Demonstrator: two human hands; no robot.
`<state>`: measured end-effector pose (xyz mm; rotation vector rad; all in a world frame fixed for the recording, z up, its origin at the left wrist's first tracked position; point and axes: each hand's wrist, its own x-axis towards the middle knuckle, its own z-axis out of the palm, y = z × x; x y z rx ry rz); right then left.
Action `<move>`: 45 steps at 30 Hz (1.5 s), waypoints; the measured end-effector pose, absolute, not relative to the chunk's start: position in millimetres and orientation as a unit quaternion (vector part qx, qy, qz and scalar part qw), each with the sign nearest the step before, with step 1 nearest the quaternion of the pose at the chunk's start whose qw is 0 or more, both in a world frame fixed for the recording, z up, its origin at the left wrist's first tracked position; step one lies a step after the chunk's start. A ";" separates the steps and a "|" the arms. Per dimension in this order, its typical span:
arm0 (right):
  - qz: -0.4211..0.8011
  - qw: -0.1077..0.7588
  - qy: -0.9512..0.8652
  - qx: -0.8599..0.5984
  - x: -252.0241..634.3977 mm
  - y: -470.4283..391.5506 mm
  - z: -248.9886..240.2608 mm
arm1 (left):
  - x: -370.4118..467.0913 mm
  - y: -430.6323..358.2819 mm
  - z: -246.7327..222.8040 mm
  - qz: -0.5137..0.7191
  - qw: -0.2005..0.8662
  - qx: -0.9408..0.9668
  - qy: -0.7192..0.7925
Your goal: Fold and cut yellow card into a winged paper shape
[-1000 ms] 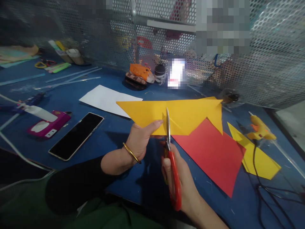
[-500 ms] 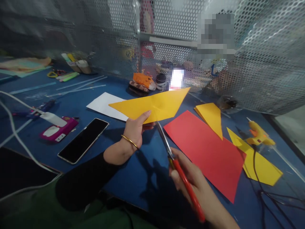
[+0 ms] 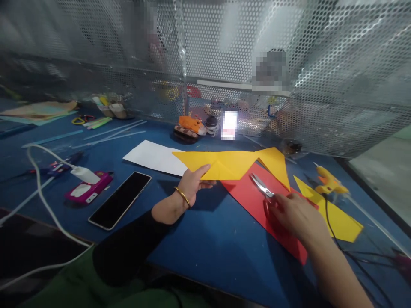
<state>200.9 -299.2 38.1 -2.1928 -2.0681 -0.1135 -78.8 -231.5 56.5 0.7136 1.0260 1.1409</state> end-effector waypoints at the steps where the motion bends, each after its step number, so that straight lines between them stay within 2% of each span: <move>1: -0.043 0.078 -0.689 -0.720 194.9 -299.6 41.2 | -78.5 -231.8 56.0 0.503 0.663 0.323 0.451; 5: -0.089 0.205 -0.683 -0.695 148.3 -296.7 58.3 | -76.6 -233.5 52.7 0.495 0.662 0.350 0.440; 7: -0.123 0.336 -0.703 -0.614 121.0 -290.4 63.5 | -75.3 -234.5 51.0 0.488 0.664 0.362 0.437; 12: -0.138 0.393 -0.746 -0.520 89.1 -279.3 54.7 | -73.2 -236.5 50.5 0.474 0.676 0.361 0.434; 14: -0.189 0.384 -0.758 -0.492 91.1 -280.5 47.7 | -73.0 -237.2 51.1 0.471 0.683 0.343 0.441; 18: -0.330 0.273 -0.797 -0.426 100.4 -283.5 37.8 | -73.3 -240.3 51.2 0.451 0.709 0.297 0.453; 22: -0.419 0.261 -0.778 -0.390 107.0 -281.9 32.4 | -73.7 -244.6 51.4 0.401 0.755 0.266 0.445; 25: -0.436 0.259 -0.773 -0.382 108.9 -281.6 32.3 | -73.0 -245.7 52.9 0.371 0.782 0.274 0.419; 35: -0.421 0.231 -0.778 -0.404 81.0 -310.3 41.2 | -92.0 -283.1 39.0 0.383 0.746 0.300 0.454; 37: -0.399 0.228 -0.794 -0.398 75.1 -324.5 36.5 | -111.1 -303.5 36.5 0.313 0.768 0.339 0.444; 39: -0.368 0.220 -0.818 -0.383 70.3 -339.1 29.4 | -132.1 -322.9 40.4 0.129 0.799 0.437 0.392; 41: -0.332 0.202 -0.844 -0.370 66.4 -352.1 20.8 | -148.8 -337.4 50.2 0.002 0.747 0.558 0.360; 43: -0.287 0.180 -0.863 -0.376 63.4 -362.4 12.0 | -156.7 -344.1 61.2 0.003 0.654 0.666 0.360; 45: -0.249 0.169 -0.868 -0.396 61.5 -370.1 3.8 | -155.6 -342.1 66.9 0.053 0.536 0.744 0.396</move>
